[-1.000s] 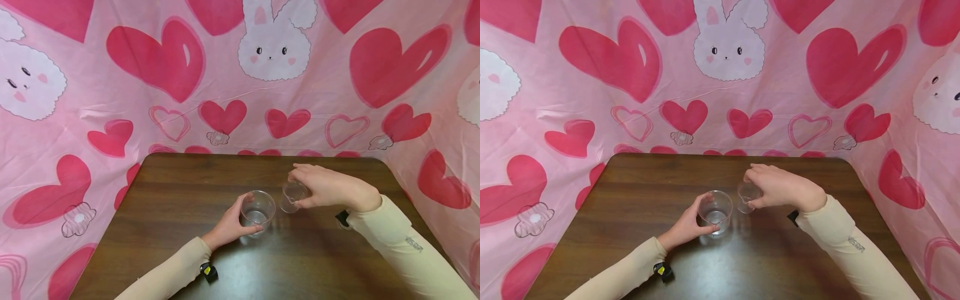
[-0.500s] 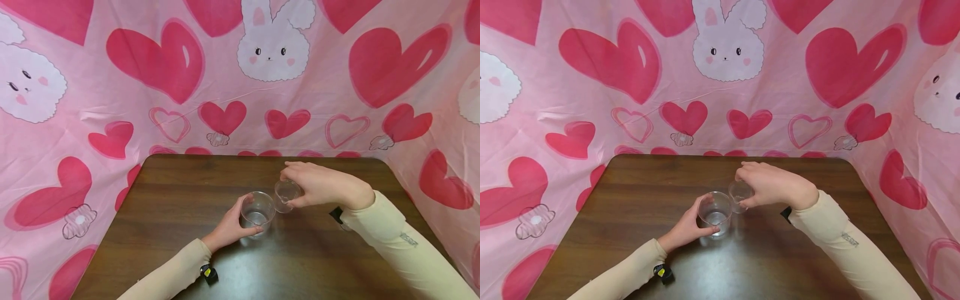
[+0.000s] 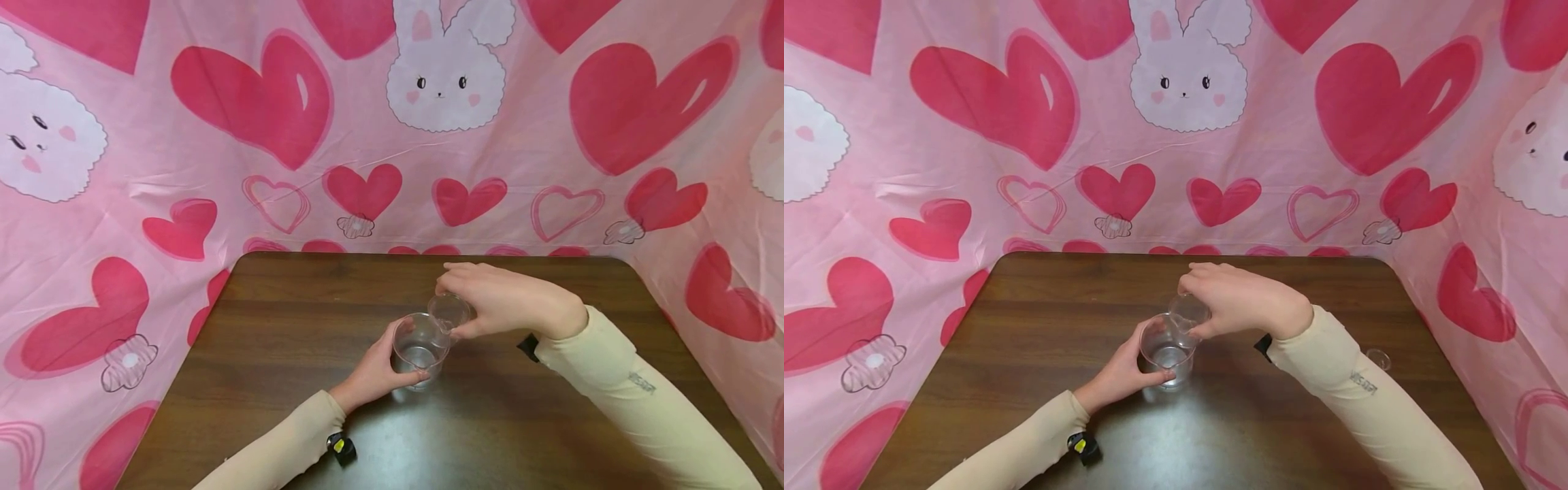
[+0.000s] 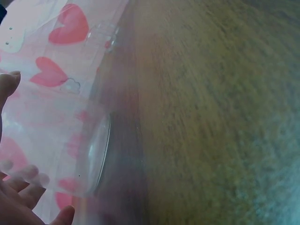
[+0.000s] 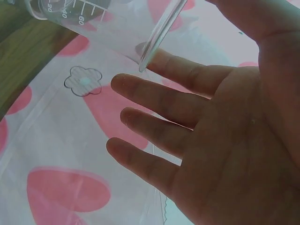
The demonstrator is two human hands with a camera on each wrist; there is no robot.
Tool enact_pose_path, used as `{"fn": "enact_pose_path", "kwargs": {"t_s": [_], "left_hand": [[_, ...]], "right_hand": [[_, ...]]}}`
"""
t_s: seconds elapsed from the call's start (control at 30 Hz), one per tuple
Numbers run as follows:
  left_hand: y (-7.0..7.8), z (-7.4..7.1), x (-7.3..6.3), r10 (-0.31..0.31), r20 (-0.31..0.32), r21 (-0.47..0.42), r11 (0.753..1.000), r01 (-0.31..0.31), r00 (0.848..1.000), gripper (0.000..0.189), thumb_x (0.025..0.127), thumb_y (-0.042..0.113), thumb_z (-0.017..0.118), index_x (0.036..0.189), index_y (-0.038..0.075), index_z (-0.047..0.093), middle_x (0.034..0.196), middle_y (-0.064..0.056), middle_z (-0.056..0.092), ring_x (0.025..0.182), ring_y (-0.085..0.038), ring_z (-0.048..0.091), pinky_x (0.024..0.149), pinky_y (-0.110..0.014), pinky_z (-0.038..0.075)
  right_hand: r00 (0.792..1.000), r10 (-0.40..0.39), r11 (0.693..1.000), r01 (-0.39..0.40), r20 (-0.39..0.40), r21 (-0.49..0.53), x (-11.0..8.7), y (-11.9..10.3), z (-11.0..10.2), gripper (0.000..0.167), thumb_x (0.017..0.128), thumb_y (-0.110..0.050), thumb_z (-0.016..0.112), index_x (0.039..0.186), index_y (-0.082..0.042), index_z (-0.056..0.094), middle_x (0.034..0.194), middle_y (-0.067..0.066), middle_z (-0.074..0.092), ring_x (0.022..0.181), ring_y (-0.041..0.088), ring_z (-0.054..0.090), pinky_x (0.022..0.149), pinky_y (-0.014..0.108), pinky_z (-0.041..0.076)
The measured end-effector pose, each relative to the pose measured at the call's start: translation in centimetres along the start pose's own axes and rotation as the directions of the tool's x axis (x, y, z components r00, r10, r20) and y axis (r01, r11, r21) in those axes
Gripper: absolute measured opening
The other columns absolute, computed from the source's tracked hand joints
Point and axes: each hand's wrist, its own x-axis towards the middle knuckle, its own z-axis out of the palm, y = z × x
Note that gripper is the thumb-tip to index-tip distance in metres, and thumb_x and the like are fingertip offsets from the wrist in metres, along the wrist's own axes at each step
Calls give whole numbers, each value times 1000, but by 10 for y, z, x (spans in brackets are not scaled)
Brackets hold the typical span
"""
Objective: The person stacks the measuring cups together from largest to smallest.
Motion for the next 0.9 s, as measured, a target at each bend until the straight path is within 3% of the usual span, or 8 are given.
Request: {"fn": "enact_pose_path", "kwargs": {"t_s": [0.13, 0.27, 0.4, 0.63, 0.9], "left_hand": [[0, 0, 0, 6, -1, 0, 1000, -6, 1000, 97, 80, 45, 90, 157, 24, 35, 154, 1, 51, 141, -15, 48, 114, -49, 40], [0, 0, 0, 16, -3, -8, 1000, -16, 1000, 96, 80, 44, 90, 157, 24, 35, 153, 2, 52, 139, -15, 50, 113, -49, 41], [0, 0, 0, 17, -4, -9, 1000, -17, 1000, 96, 80, 44, 90, 156, 25, 35, 153, 4, 52, 138, -12, 50, 113, -48, 41], [-2, 0, 0, 18, -6, -8, 1000, -18, 1000, 96, 80, 43, 90, 156, 25, 35, 153, 5, 51, 136, -13, 51, 112, -48, 42], [-1, 0, 0, 11, 2, -8, 1000, -10, 1000, 96, 80, 45, 89, 157, 28, 34, 151, 7, 50, 132, -13, 52, 111, -48, 43]], "right_hand": [[1000, -15, 1000, 15, 5, 1, 6, -3, 2, 46, 81, -28, 89, 116, -11, 66, 113, 3, 64, 115, 31, 63, 97, 48, 53], [999, -36, 999, 36, 7, 1, 11, -4, 7, 45, 80, -28, 90, 115, -12, 66, 110, 0, 62, 99, 21, 60, 91, 43, 54], [999, -47, 999, 47, 12, 4, 15, -4, 11, 44, 80, -27, 90, 115, -13, 66, 112, 2, 63, 101, 21, 61, 92, 43, 54], [998, -13, 1000, 12, 64, 9, 20, -6, 18, 50, 79, -28, 91, 120, -12, 66, 138, 15, 60, 123, 35, 61, 102, 50, 52], [996, 12, 998, -17, 92, 57, 24, -1, 30, 49, 80, -29, 91, 119, -14, 66, 144, 17, 57, 126, 39, 60, 103, 55, 49]]}}
